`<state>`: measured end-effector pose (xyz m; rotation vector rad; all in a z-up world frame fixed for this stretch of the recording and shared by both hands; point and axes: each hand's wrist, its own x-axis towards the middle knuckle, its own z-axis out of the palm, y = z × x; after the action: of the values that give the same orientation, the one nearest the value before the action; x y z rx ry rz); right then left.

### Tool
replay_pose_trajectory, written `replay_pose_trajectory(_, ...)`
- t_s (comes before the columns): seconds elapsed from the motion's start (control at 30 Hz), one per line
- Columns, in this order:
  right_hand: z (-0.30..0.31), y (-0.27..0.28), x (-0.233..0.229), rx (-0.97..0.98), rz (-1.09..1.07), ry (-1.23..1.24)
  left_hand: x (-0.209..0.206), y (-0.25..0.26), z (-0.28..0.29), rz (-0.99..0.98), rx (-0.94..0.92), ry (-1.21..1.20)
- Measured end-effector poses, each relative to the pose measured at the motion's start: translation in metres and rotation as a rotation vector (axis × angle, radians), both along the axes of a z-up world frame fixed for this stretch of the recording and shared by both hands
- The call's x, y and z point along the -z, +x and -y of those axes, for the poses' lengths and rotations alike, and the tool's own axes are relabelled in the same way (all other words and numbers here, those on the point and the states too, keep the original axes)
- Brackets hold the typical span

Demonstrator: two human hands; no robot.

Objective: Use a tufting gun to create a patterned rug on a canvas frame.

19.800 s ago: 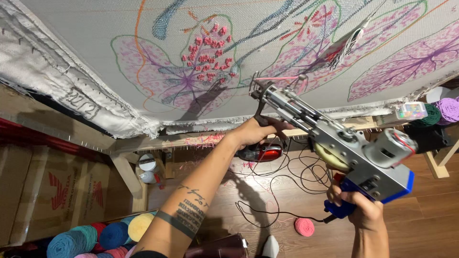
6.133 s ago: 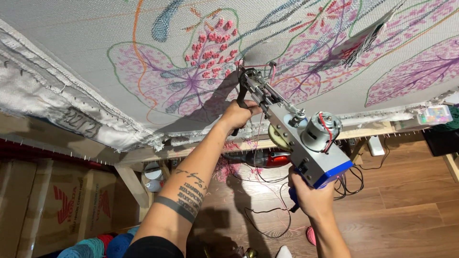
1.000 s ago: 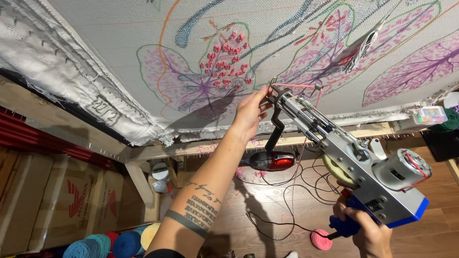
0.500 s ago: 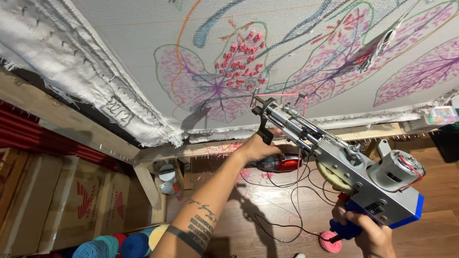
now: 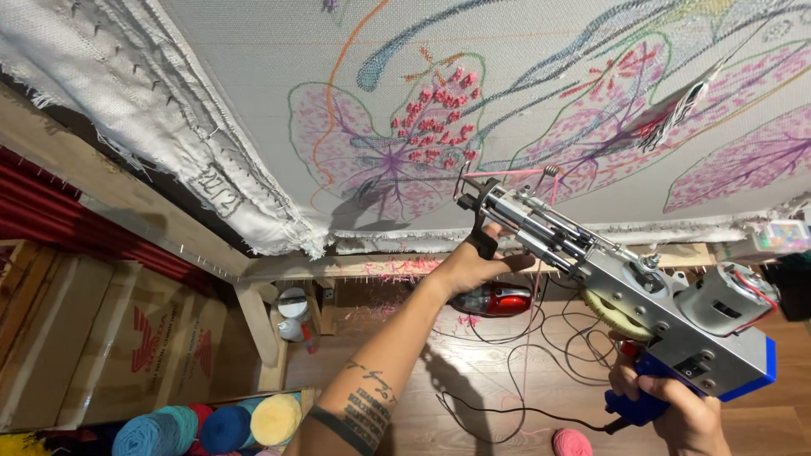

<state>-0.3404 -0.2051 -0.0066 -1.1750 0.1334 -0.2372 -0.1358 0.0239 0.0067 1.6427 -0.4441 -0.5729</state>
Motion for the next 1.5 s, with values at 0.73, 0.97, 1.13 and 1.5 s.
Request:
replay_pose_trajectory(0.73,0.094,0.056,0.003,-0.257,-0.054,0.061,-0.027,-0.013,0.046,-0.177,-0.097,0.141)
replay_pose_trajectory(0.97,0.105,0.062,0.005,-0.332,0.01,0.03,0.005,-0.016,0.065,-0.172,-0.205,-0.041)
replay_pose_trajectory(1.13,0.129,0.065,0.027,-0.328,0.03,-0.053,0.032,-0.019,0.075,-0.162,-0.267,-0.167)
replay_pose_trajectory(1.5,0.116,0.076,0.039,-0.234,-0.128,-0.304,0.092,-0.01,0.069,-0.076,-0.468,-0.36)
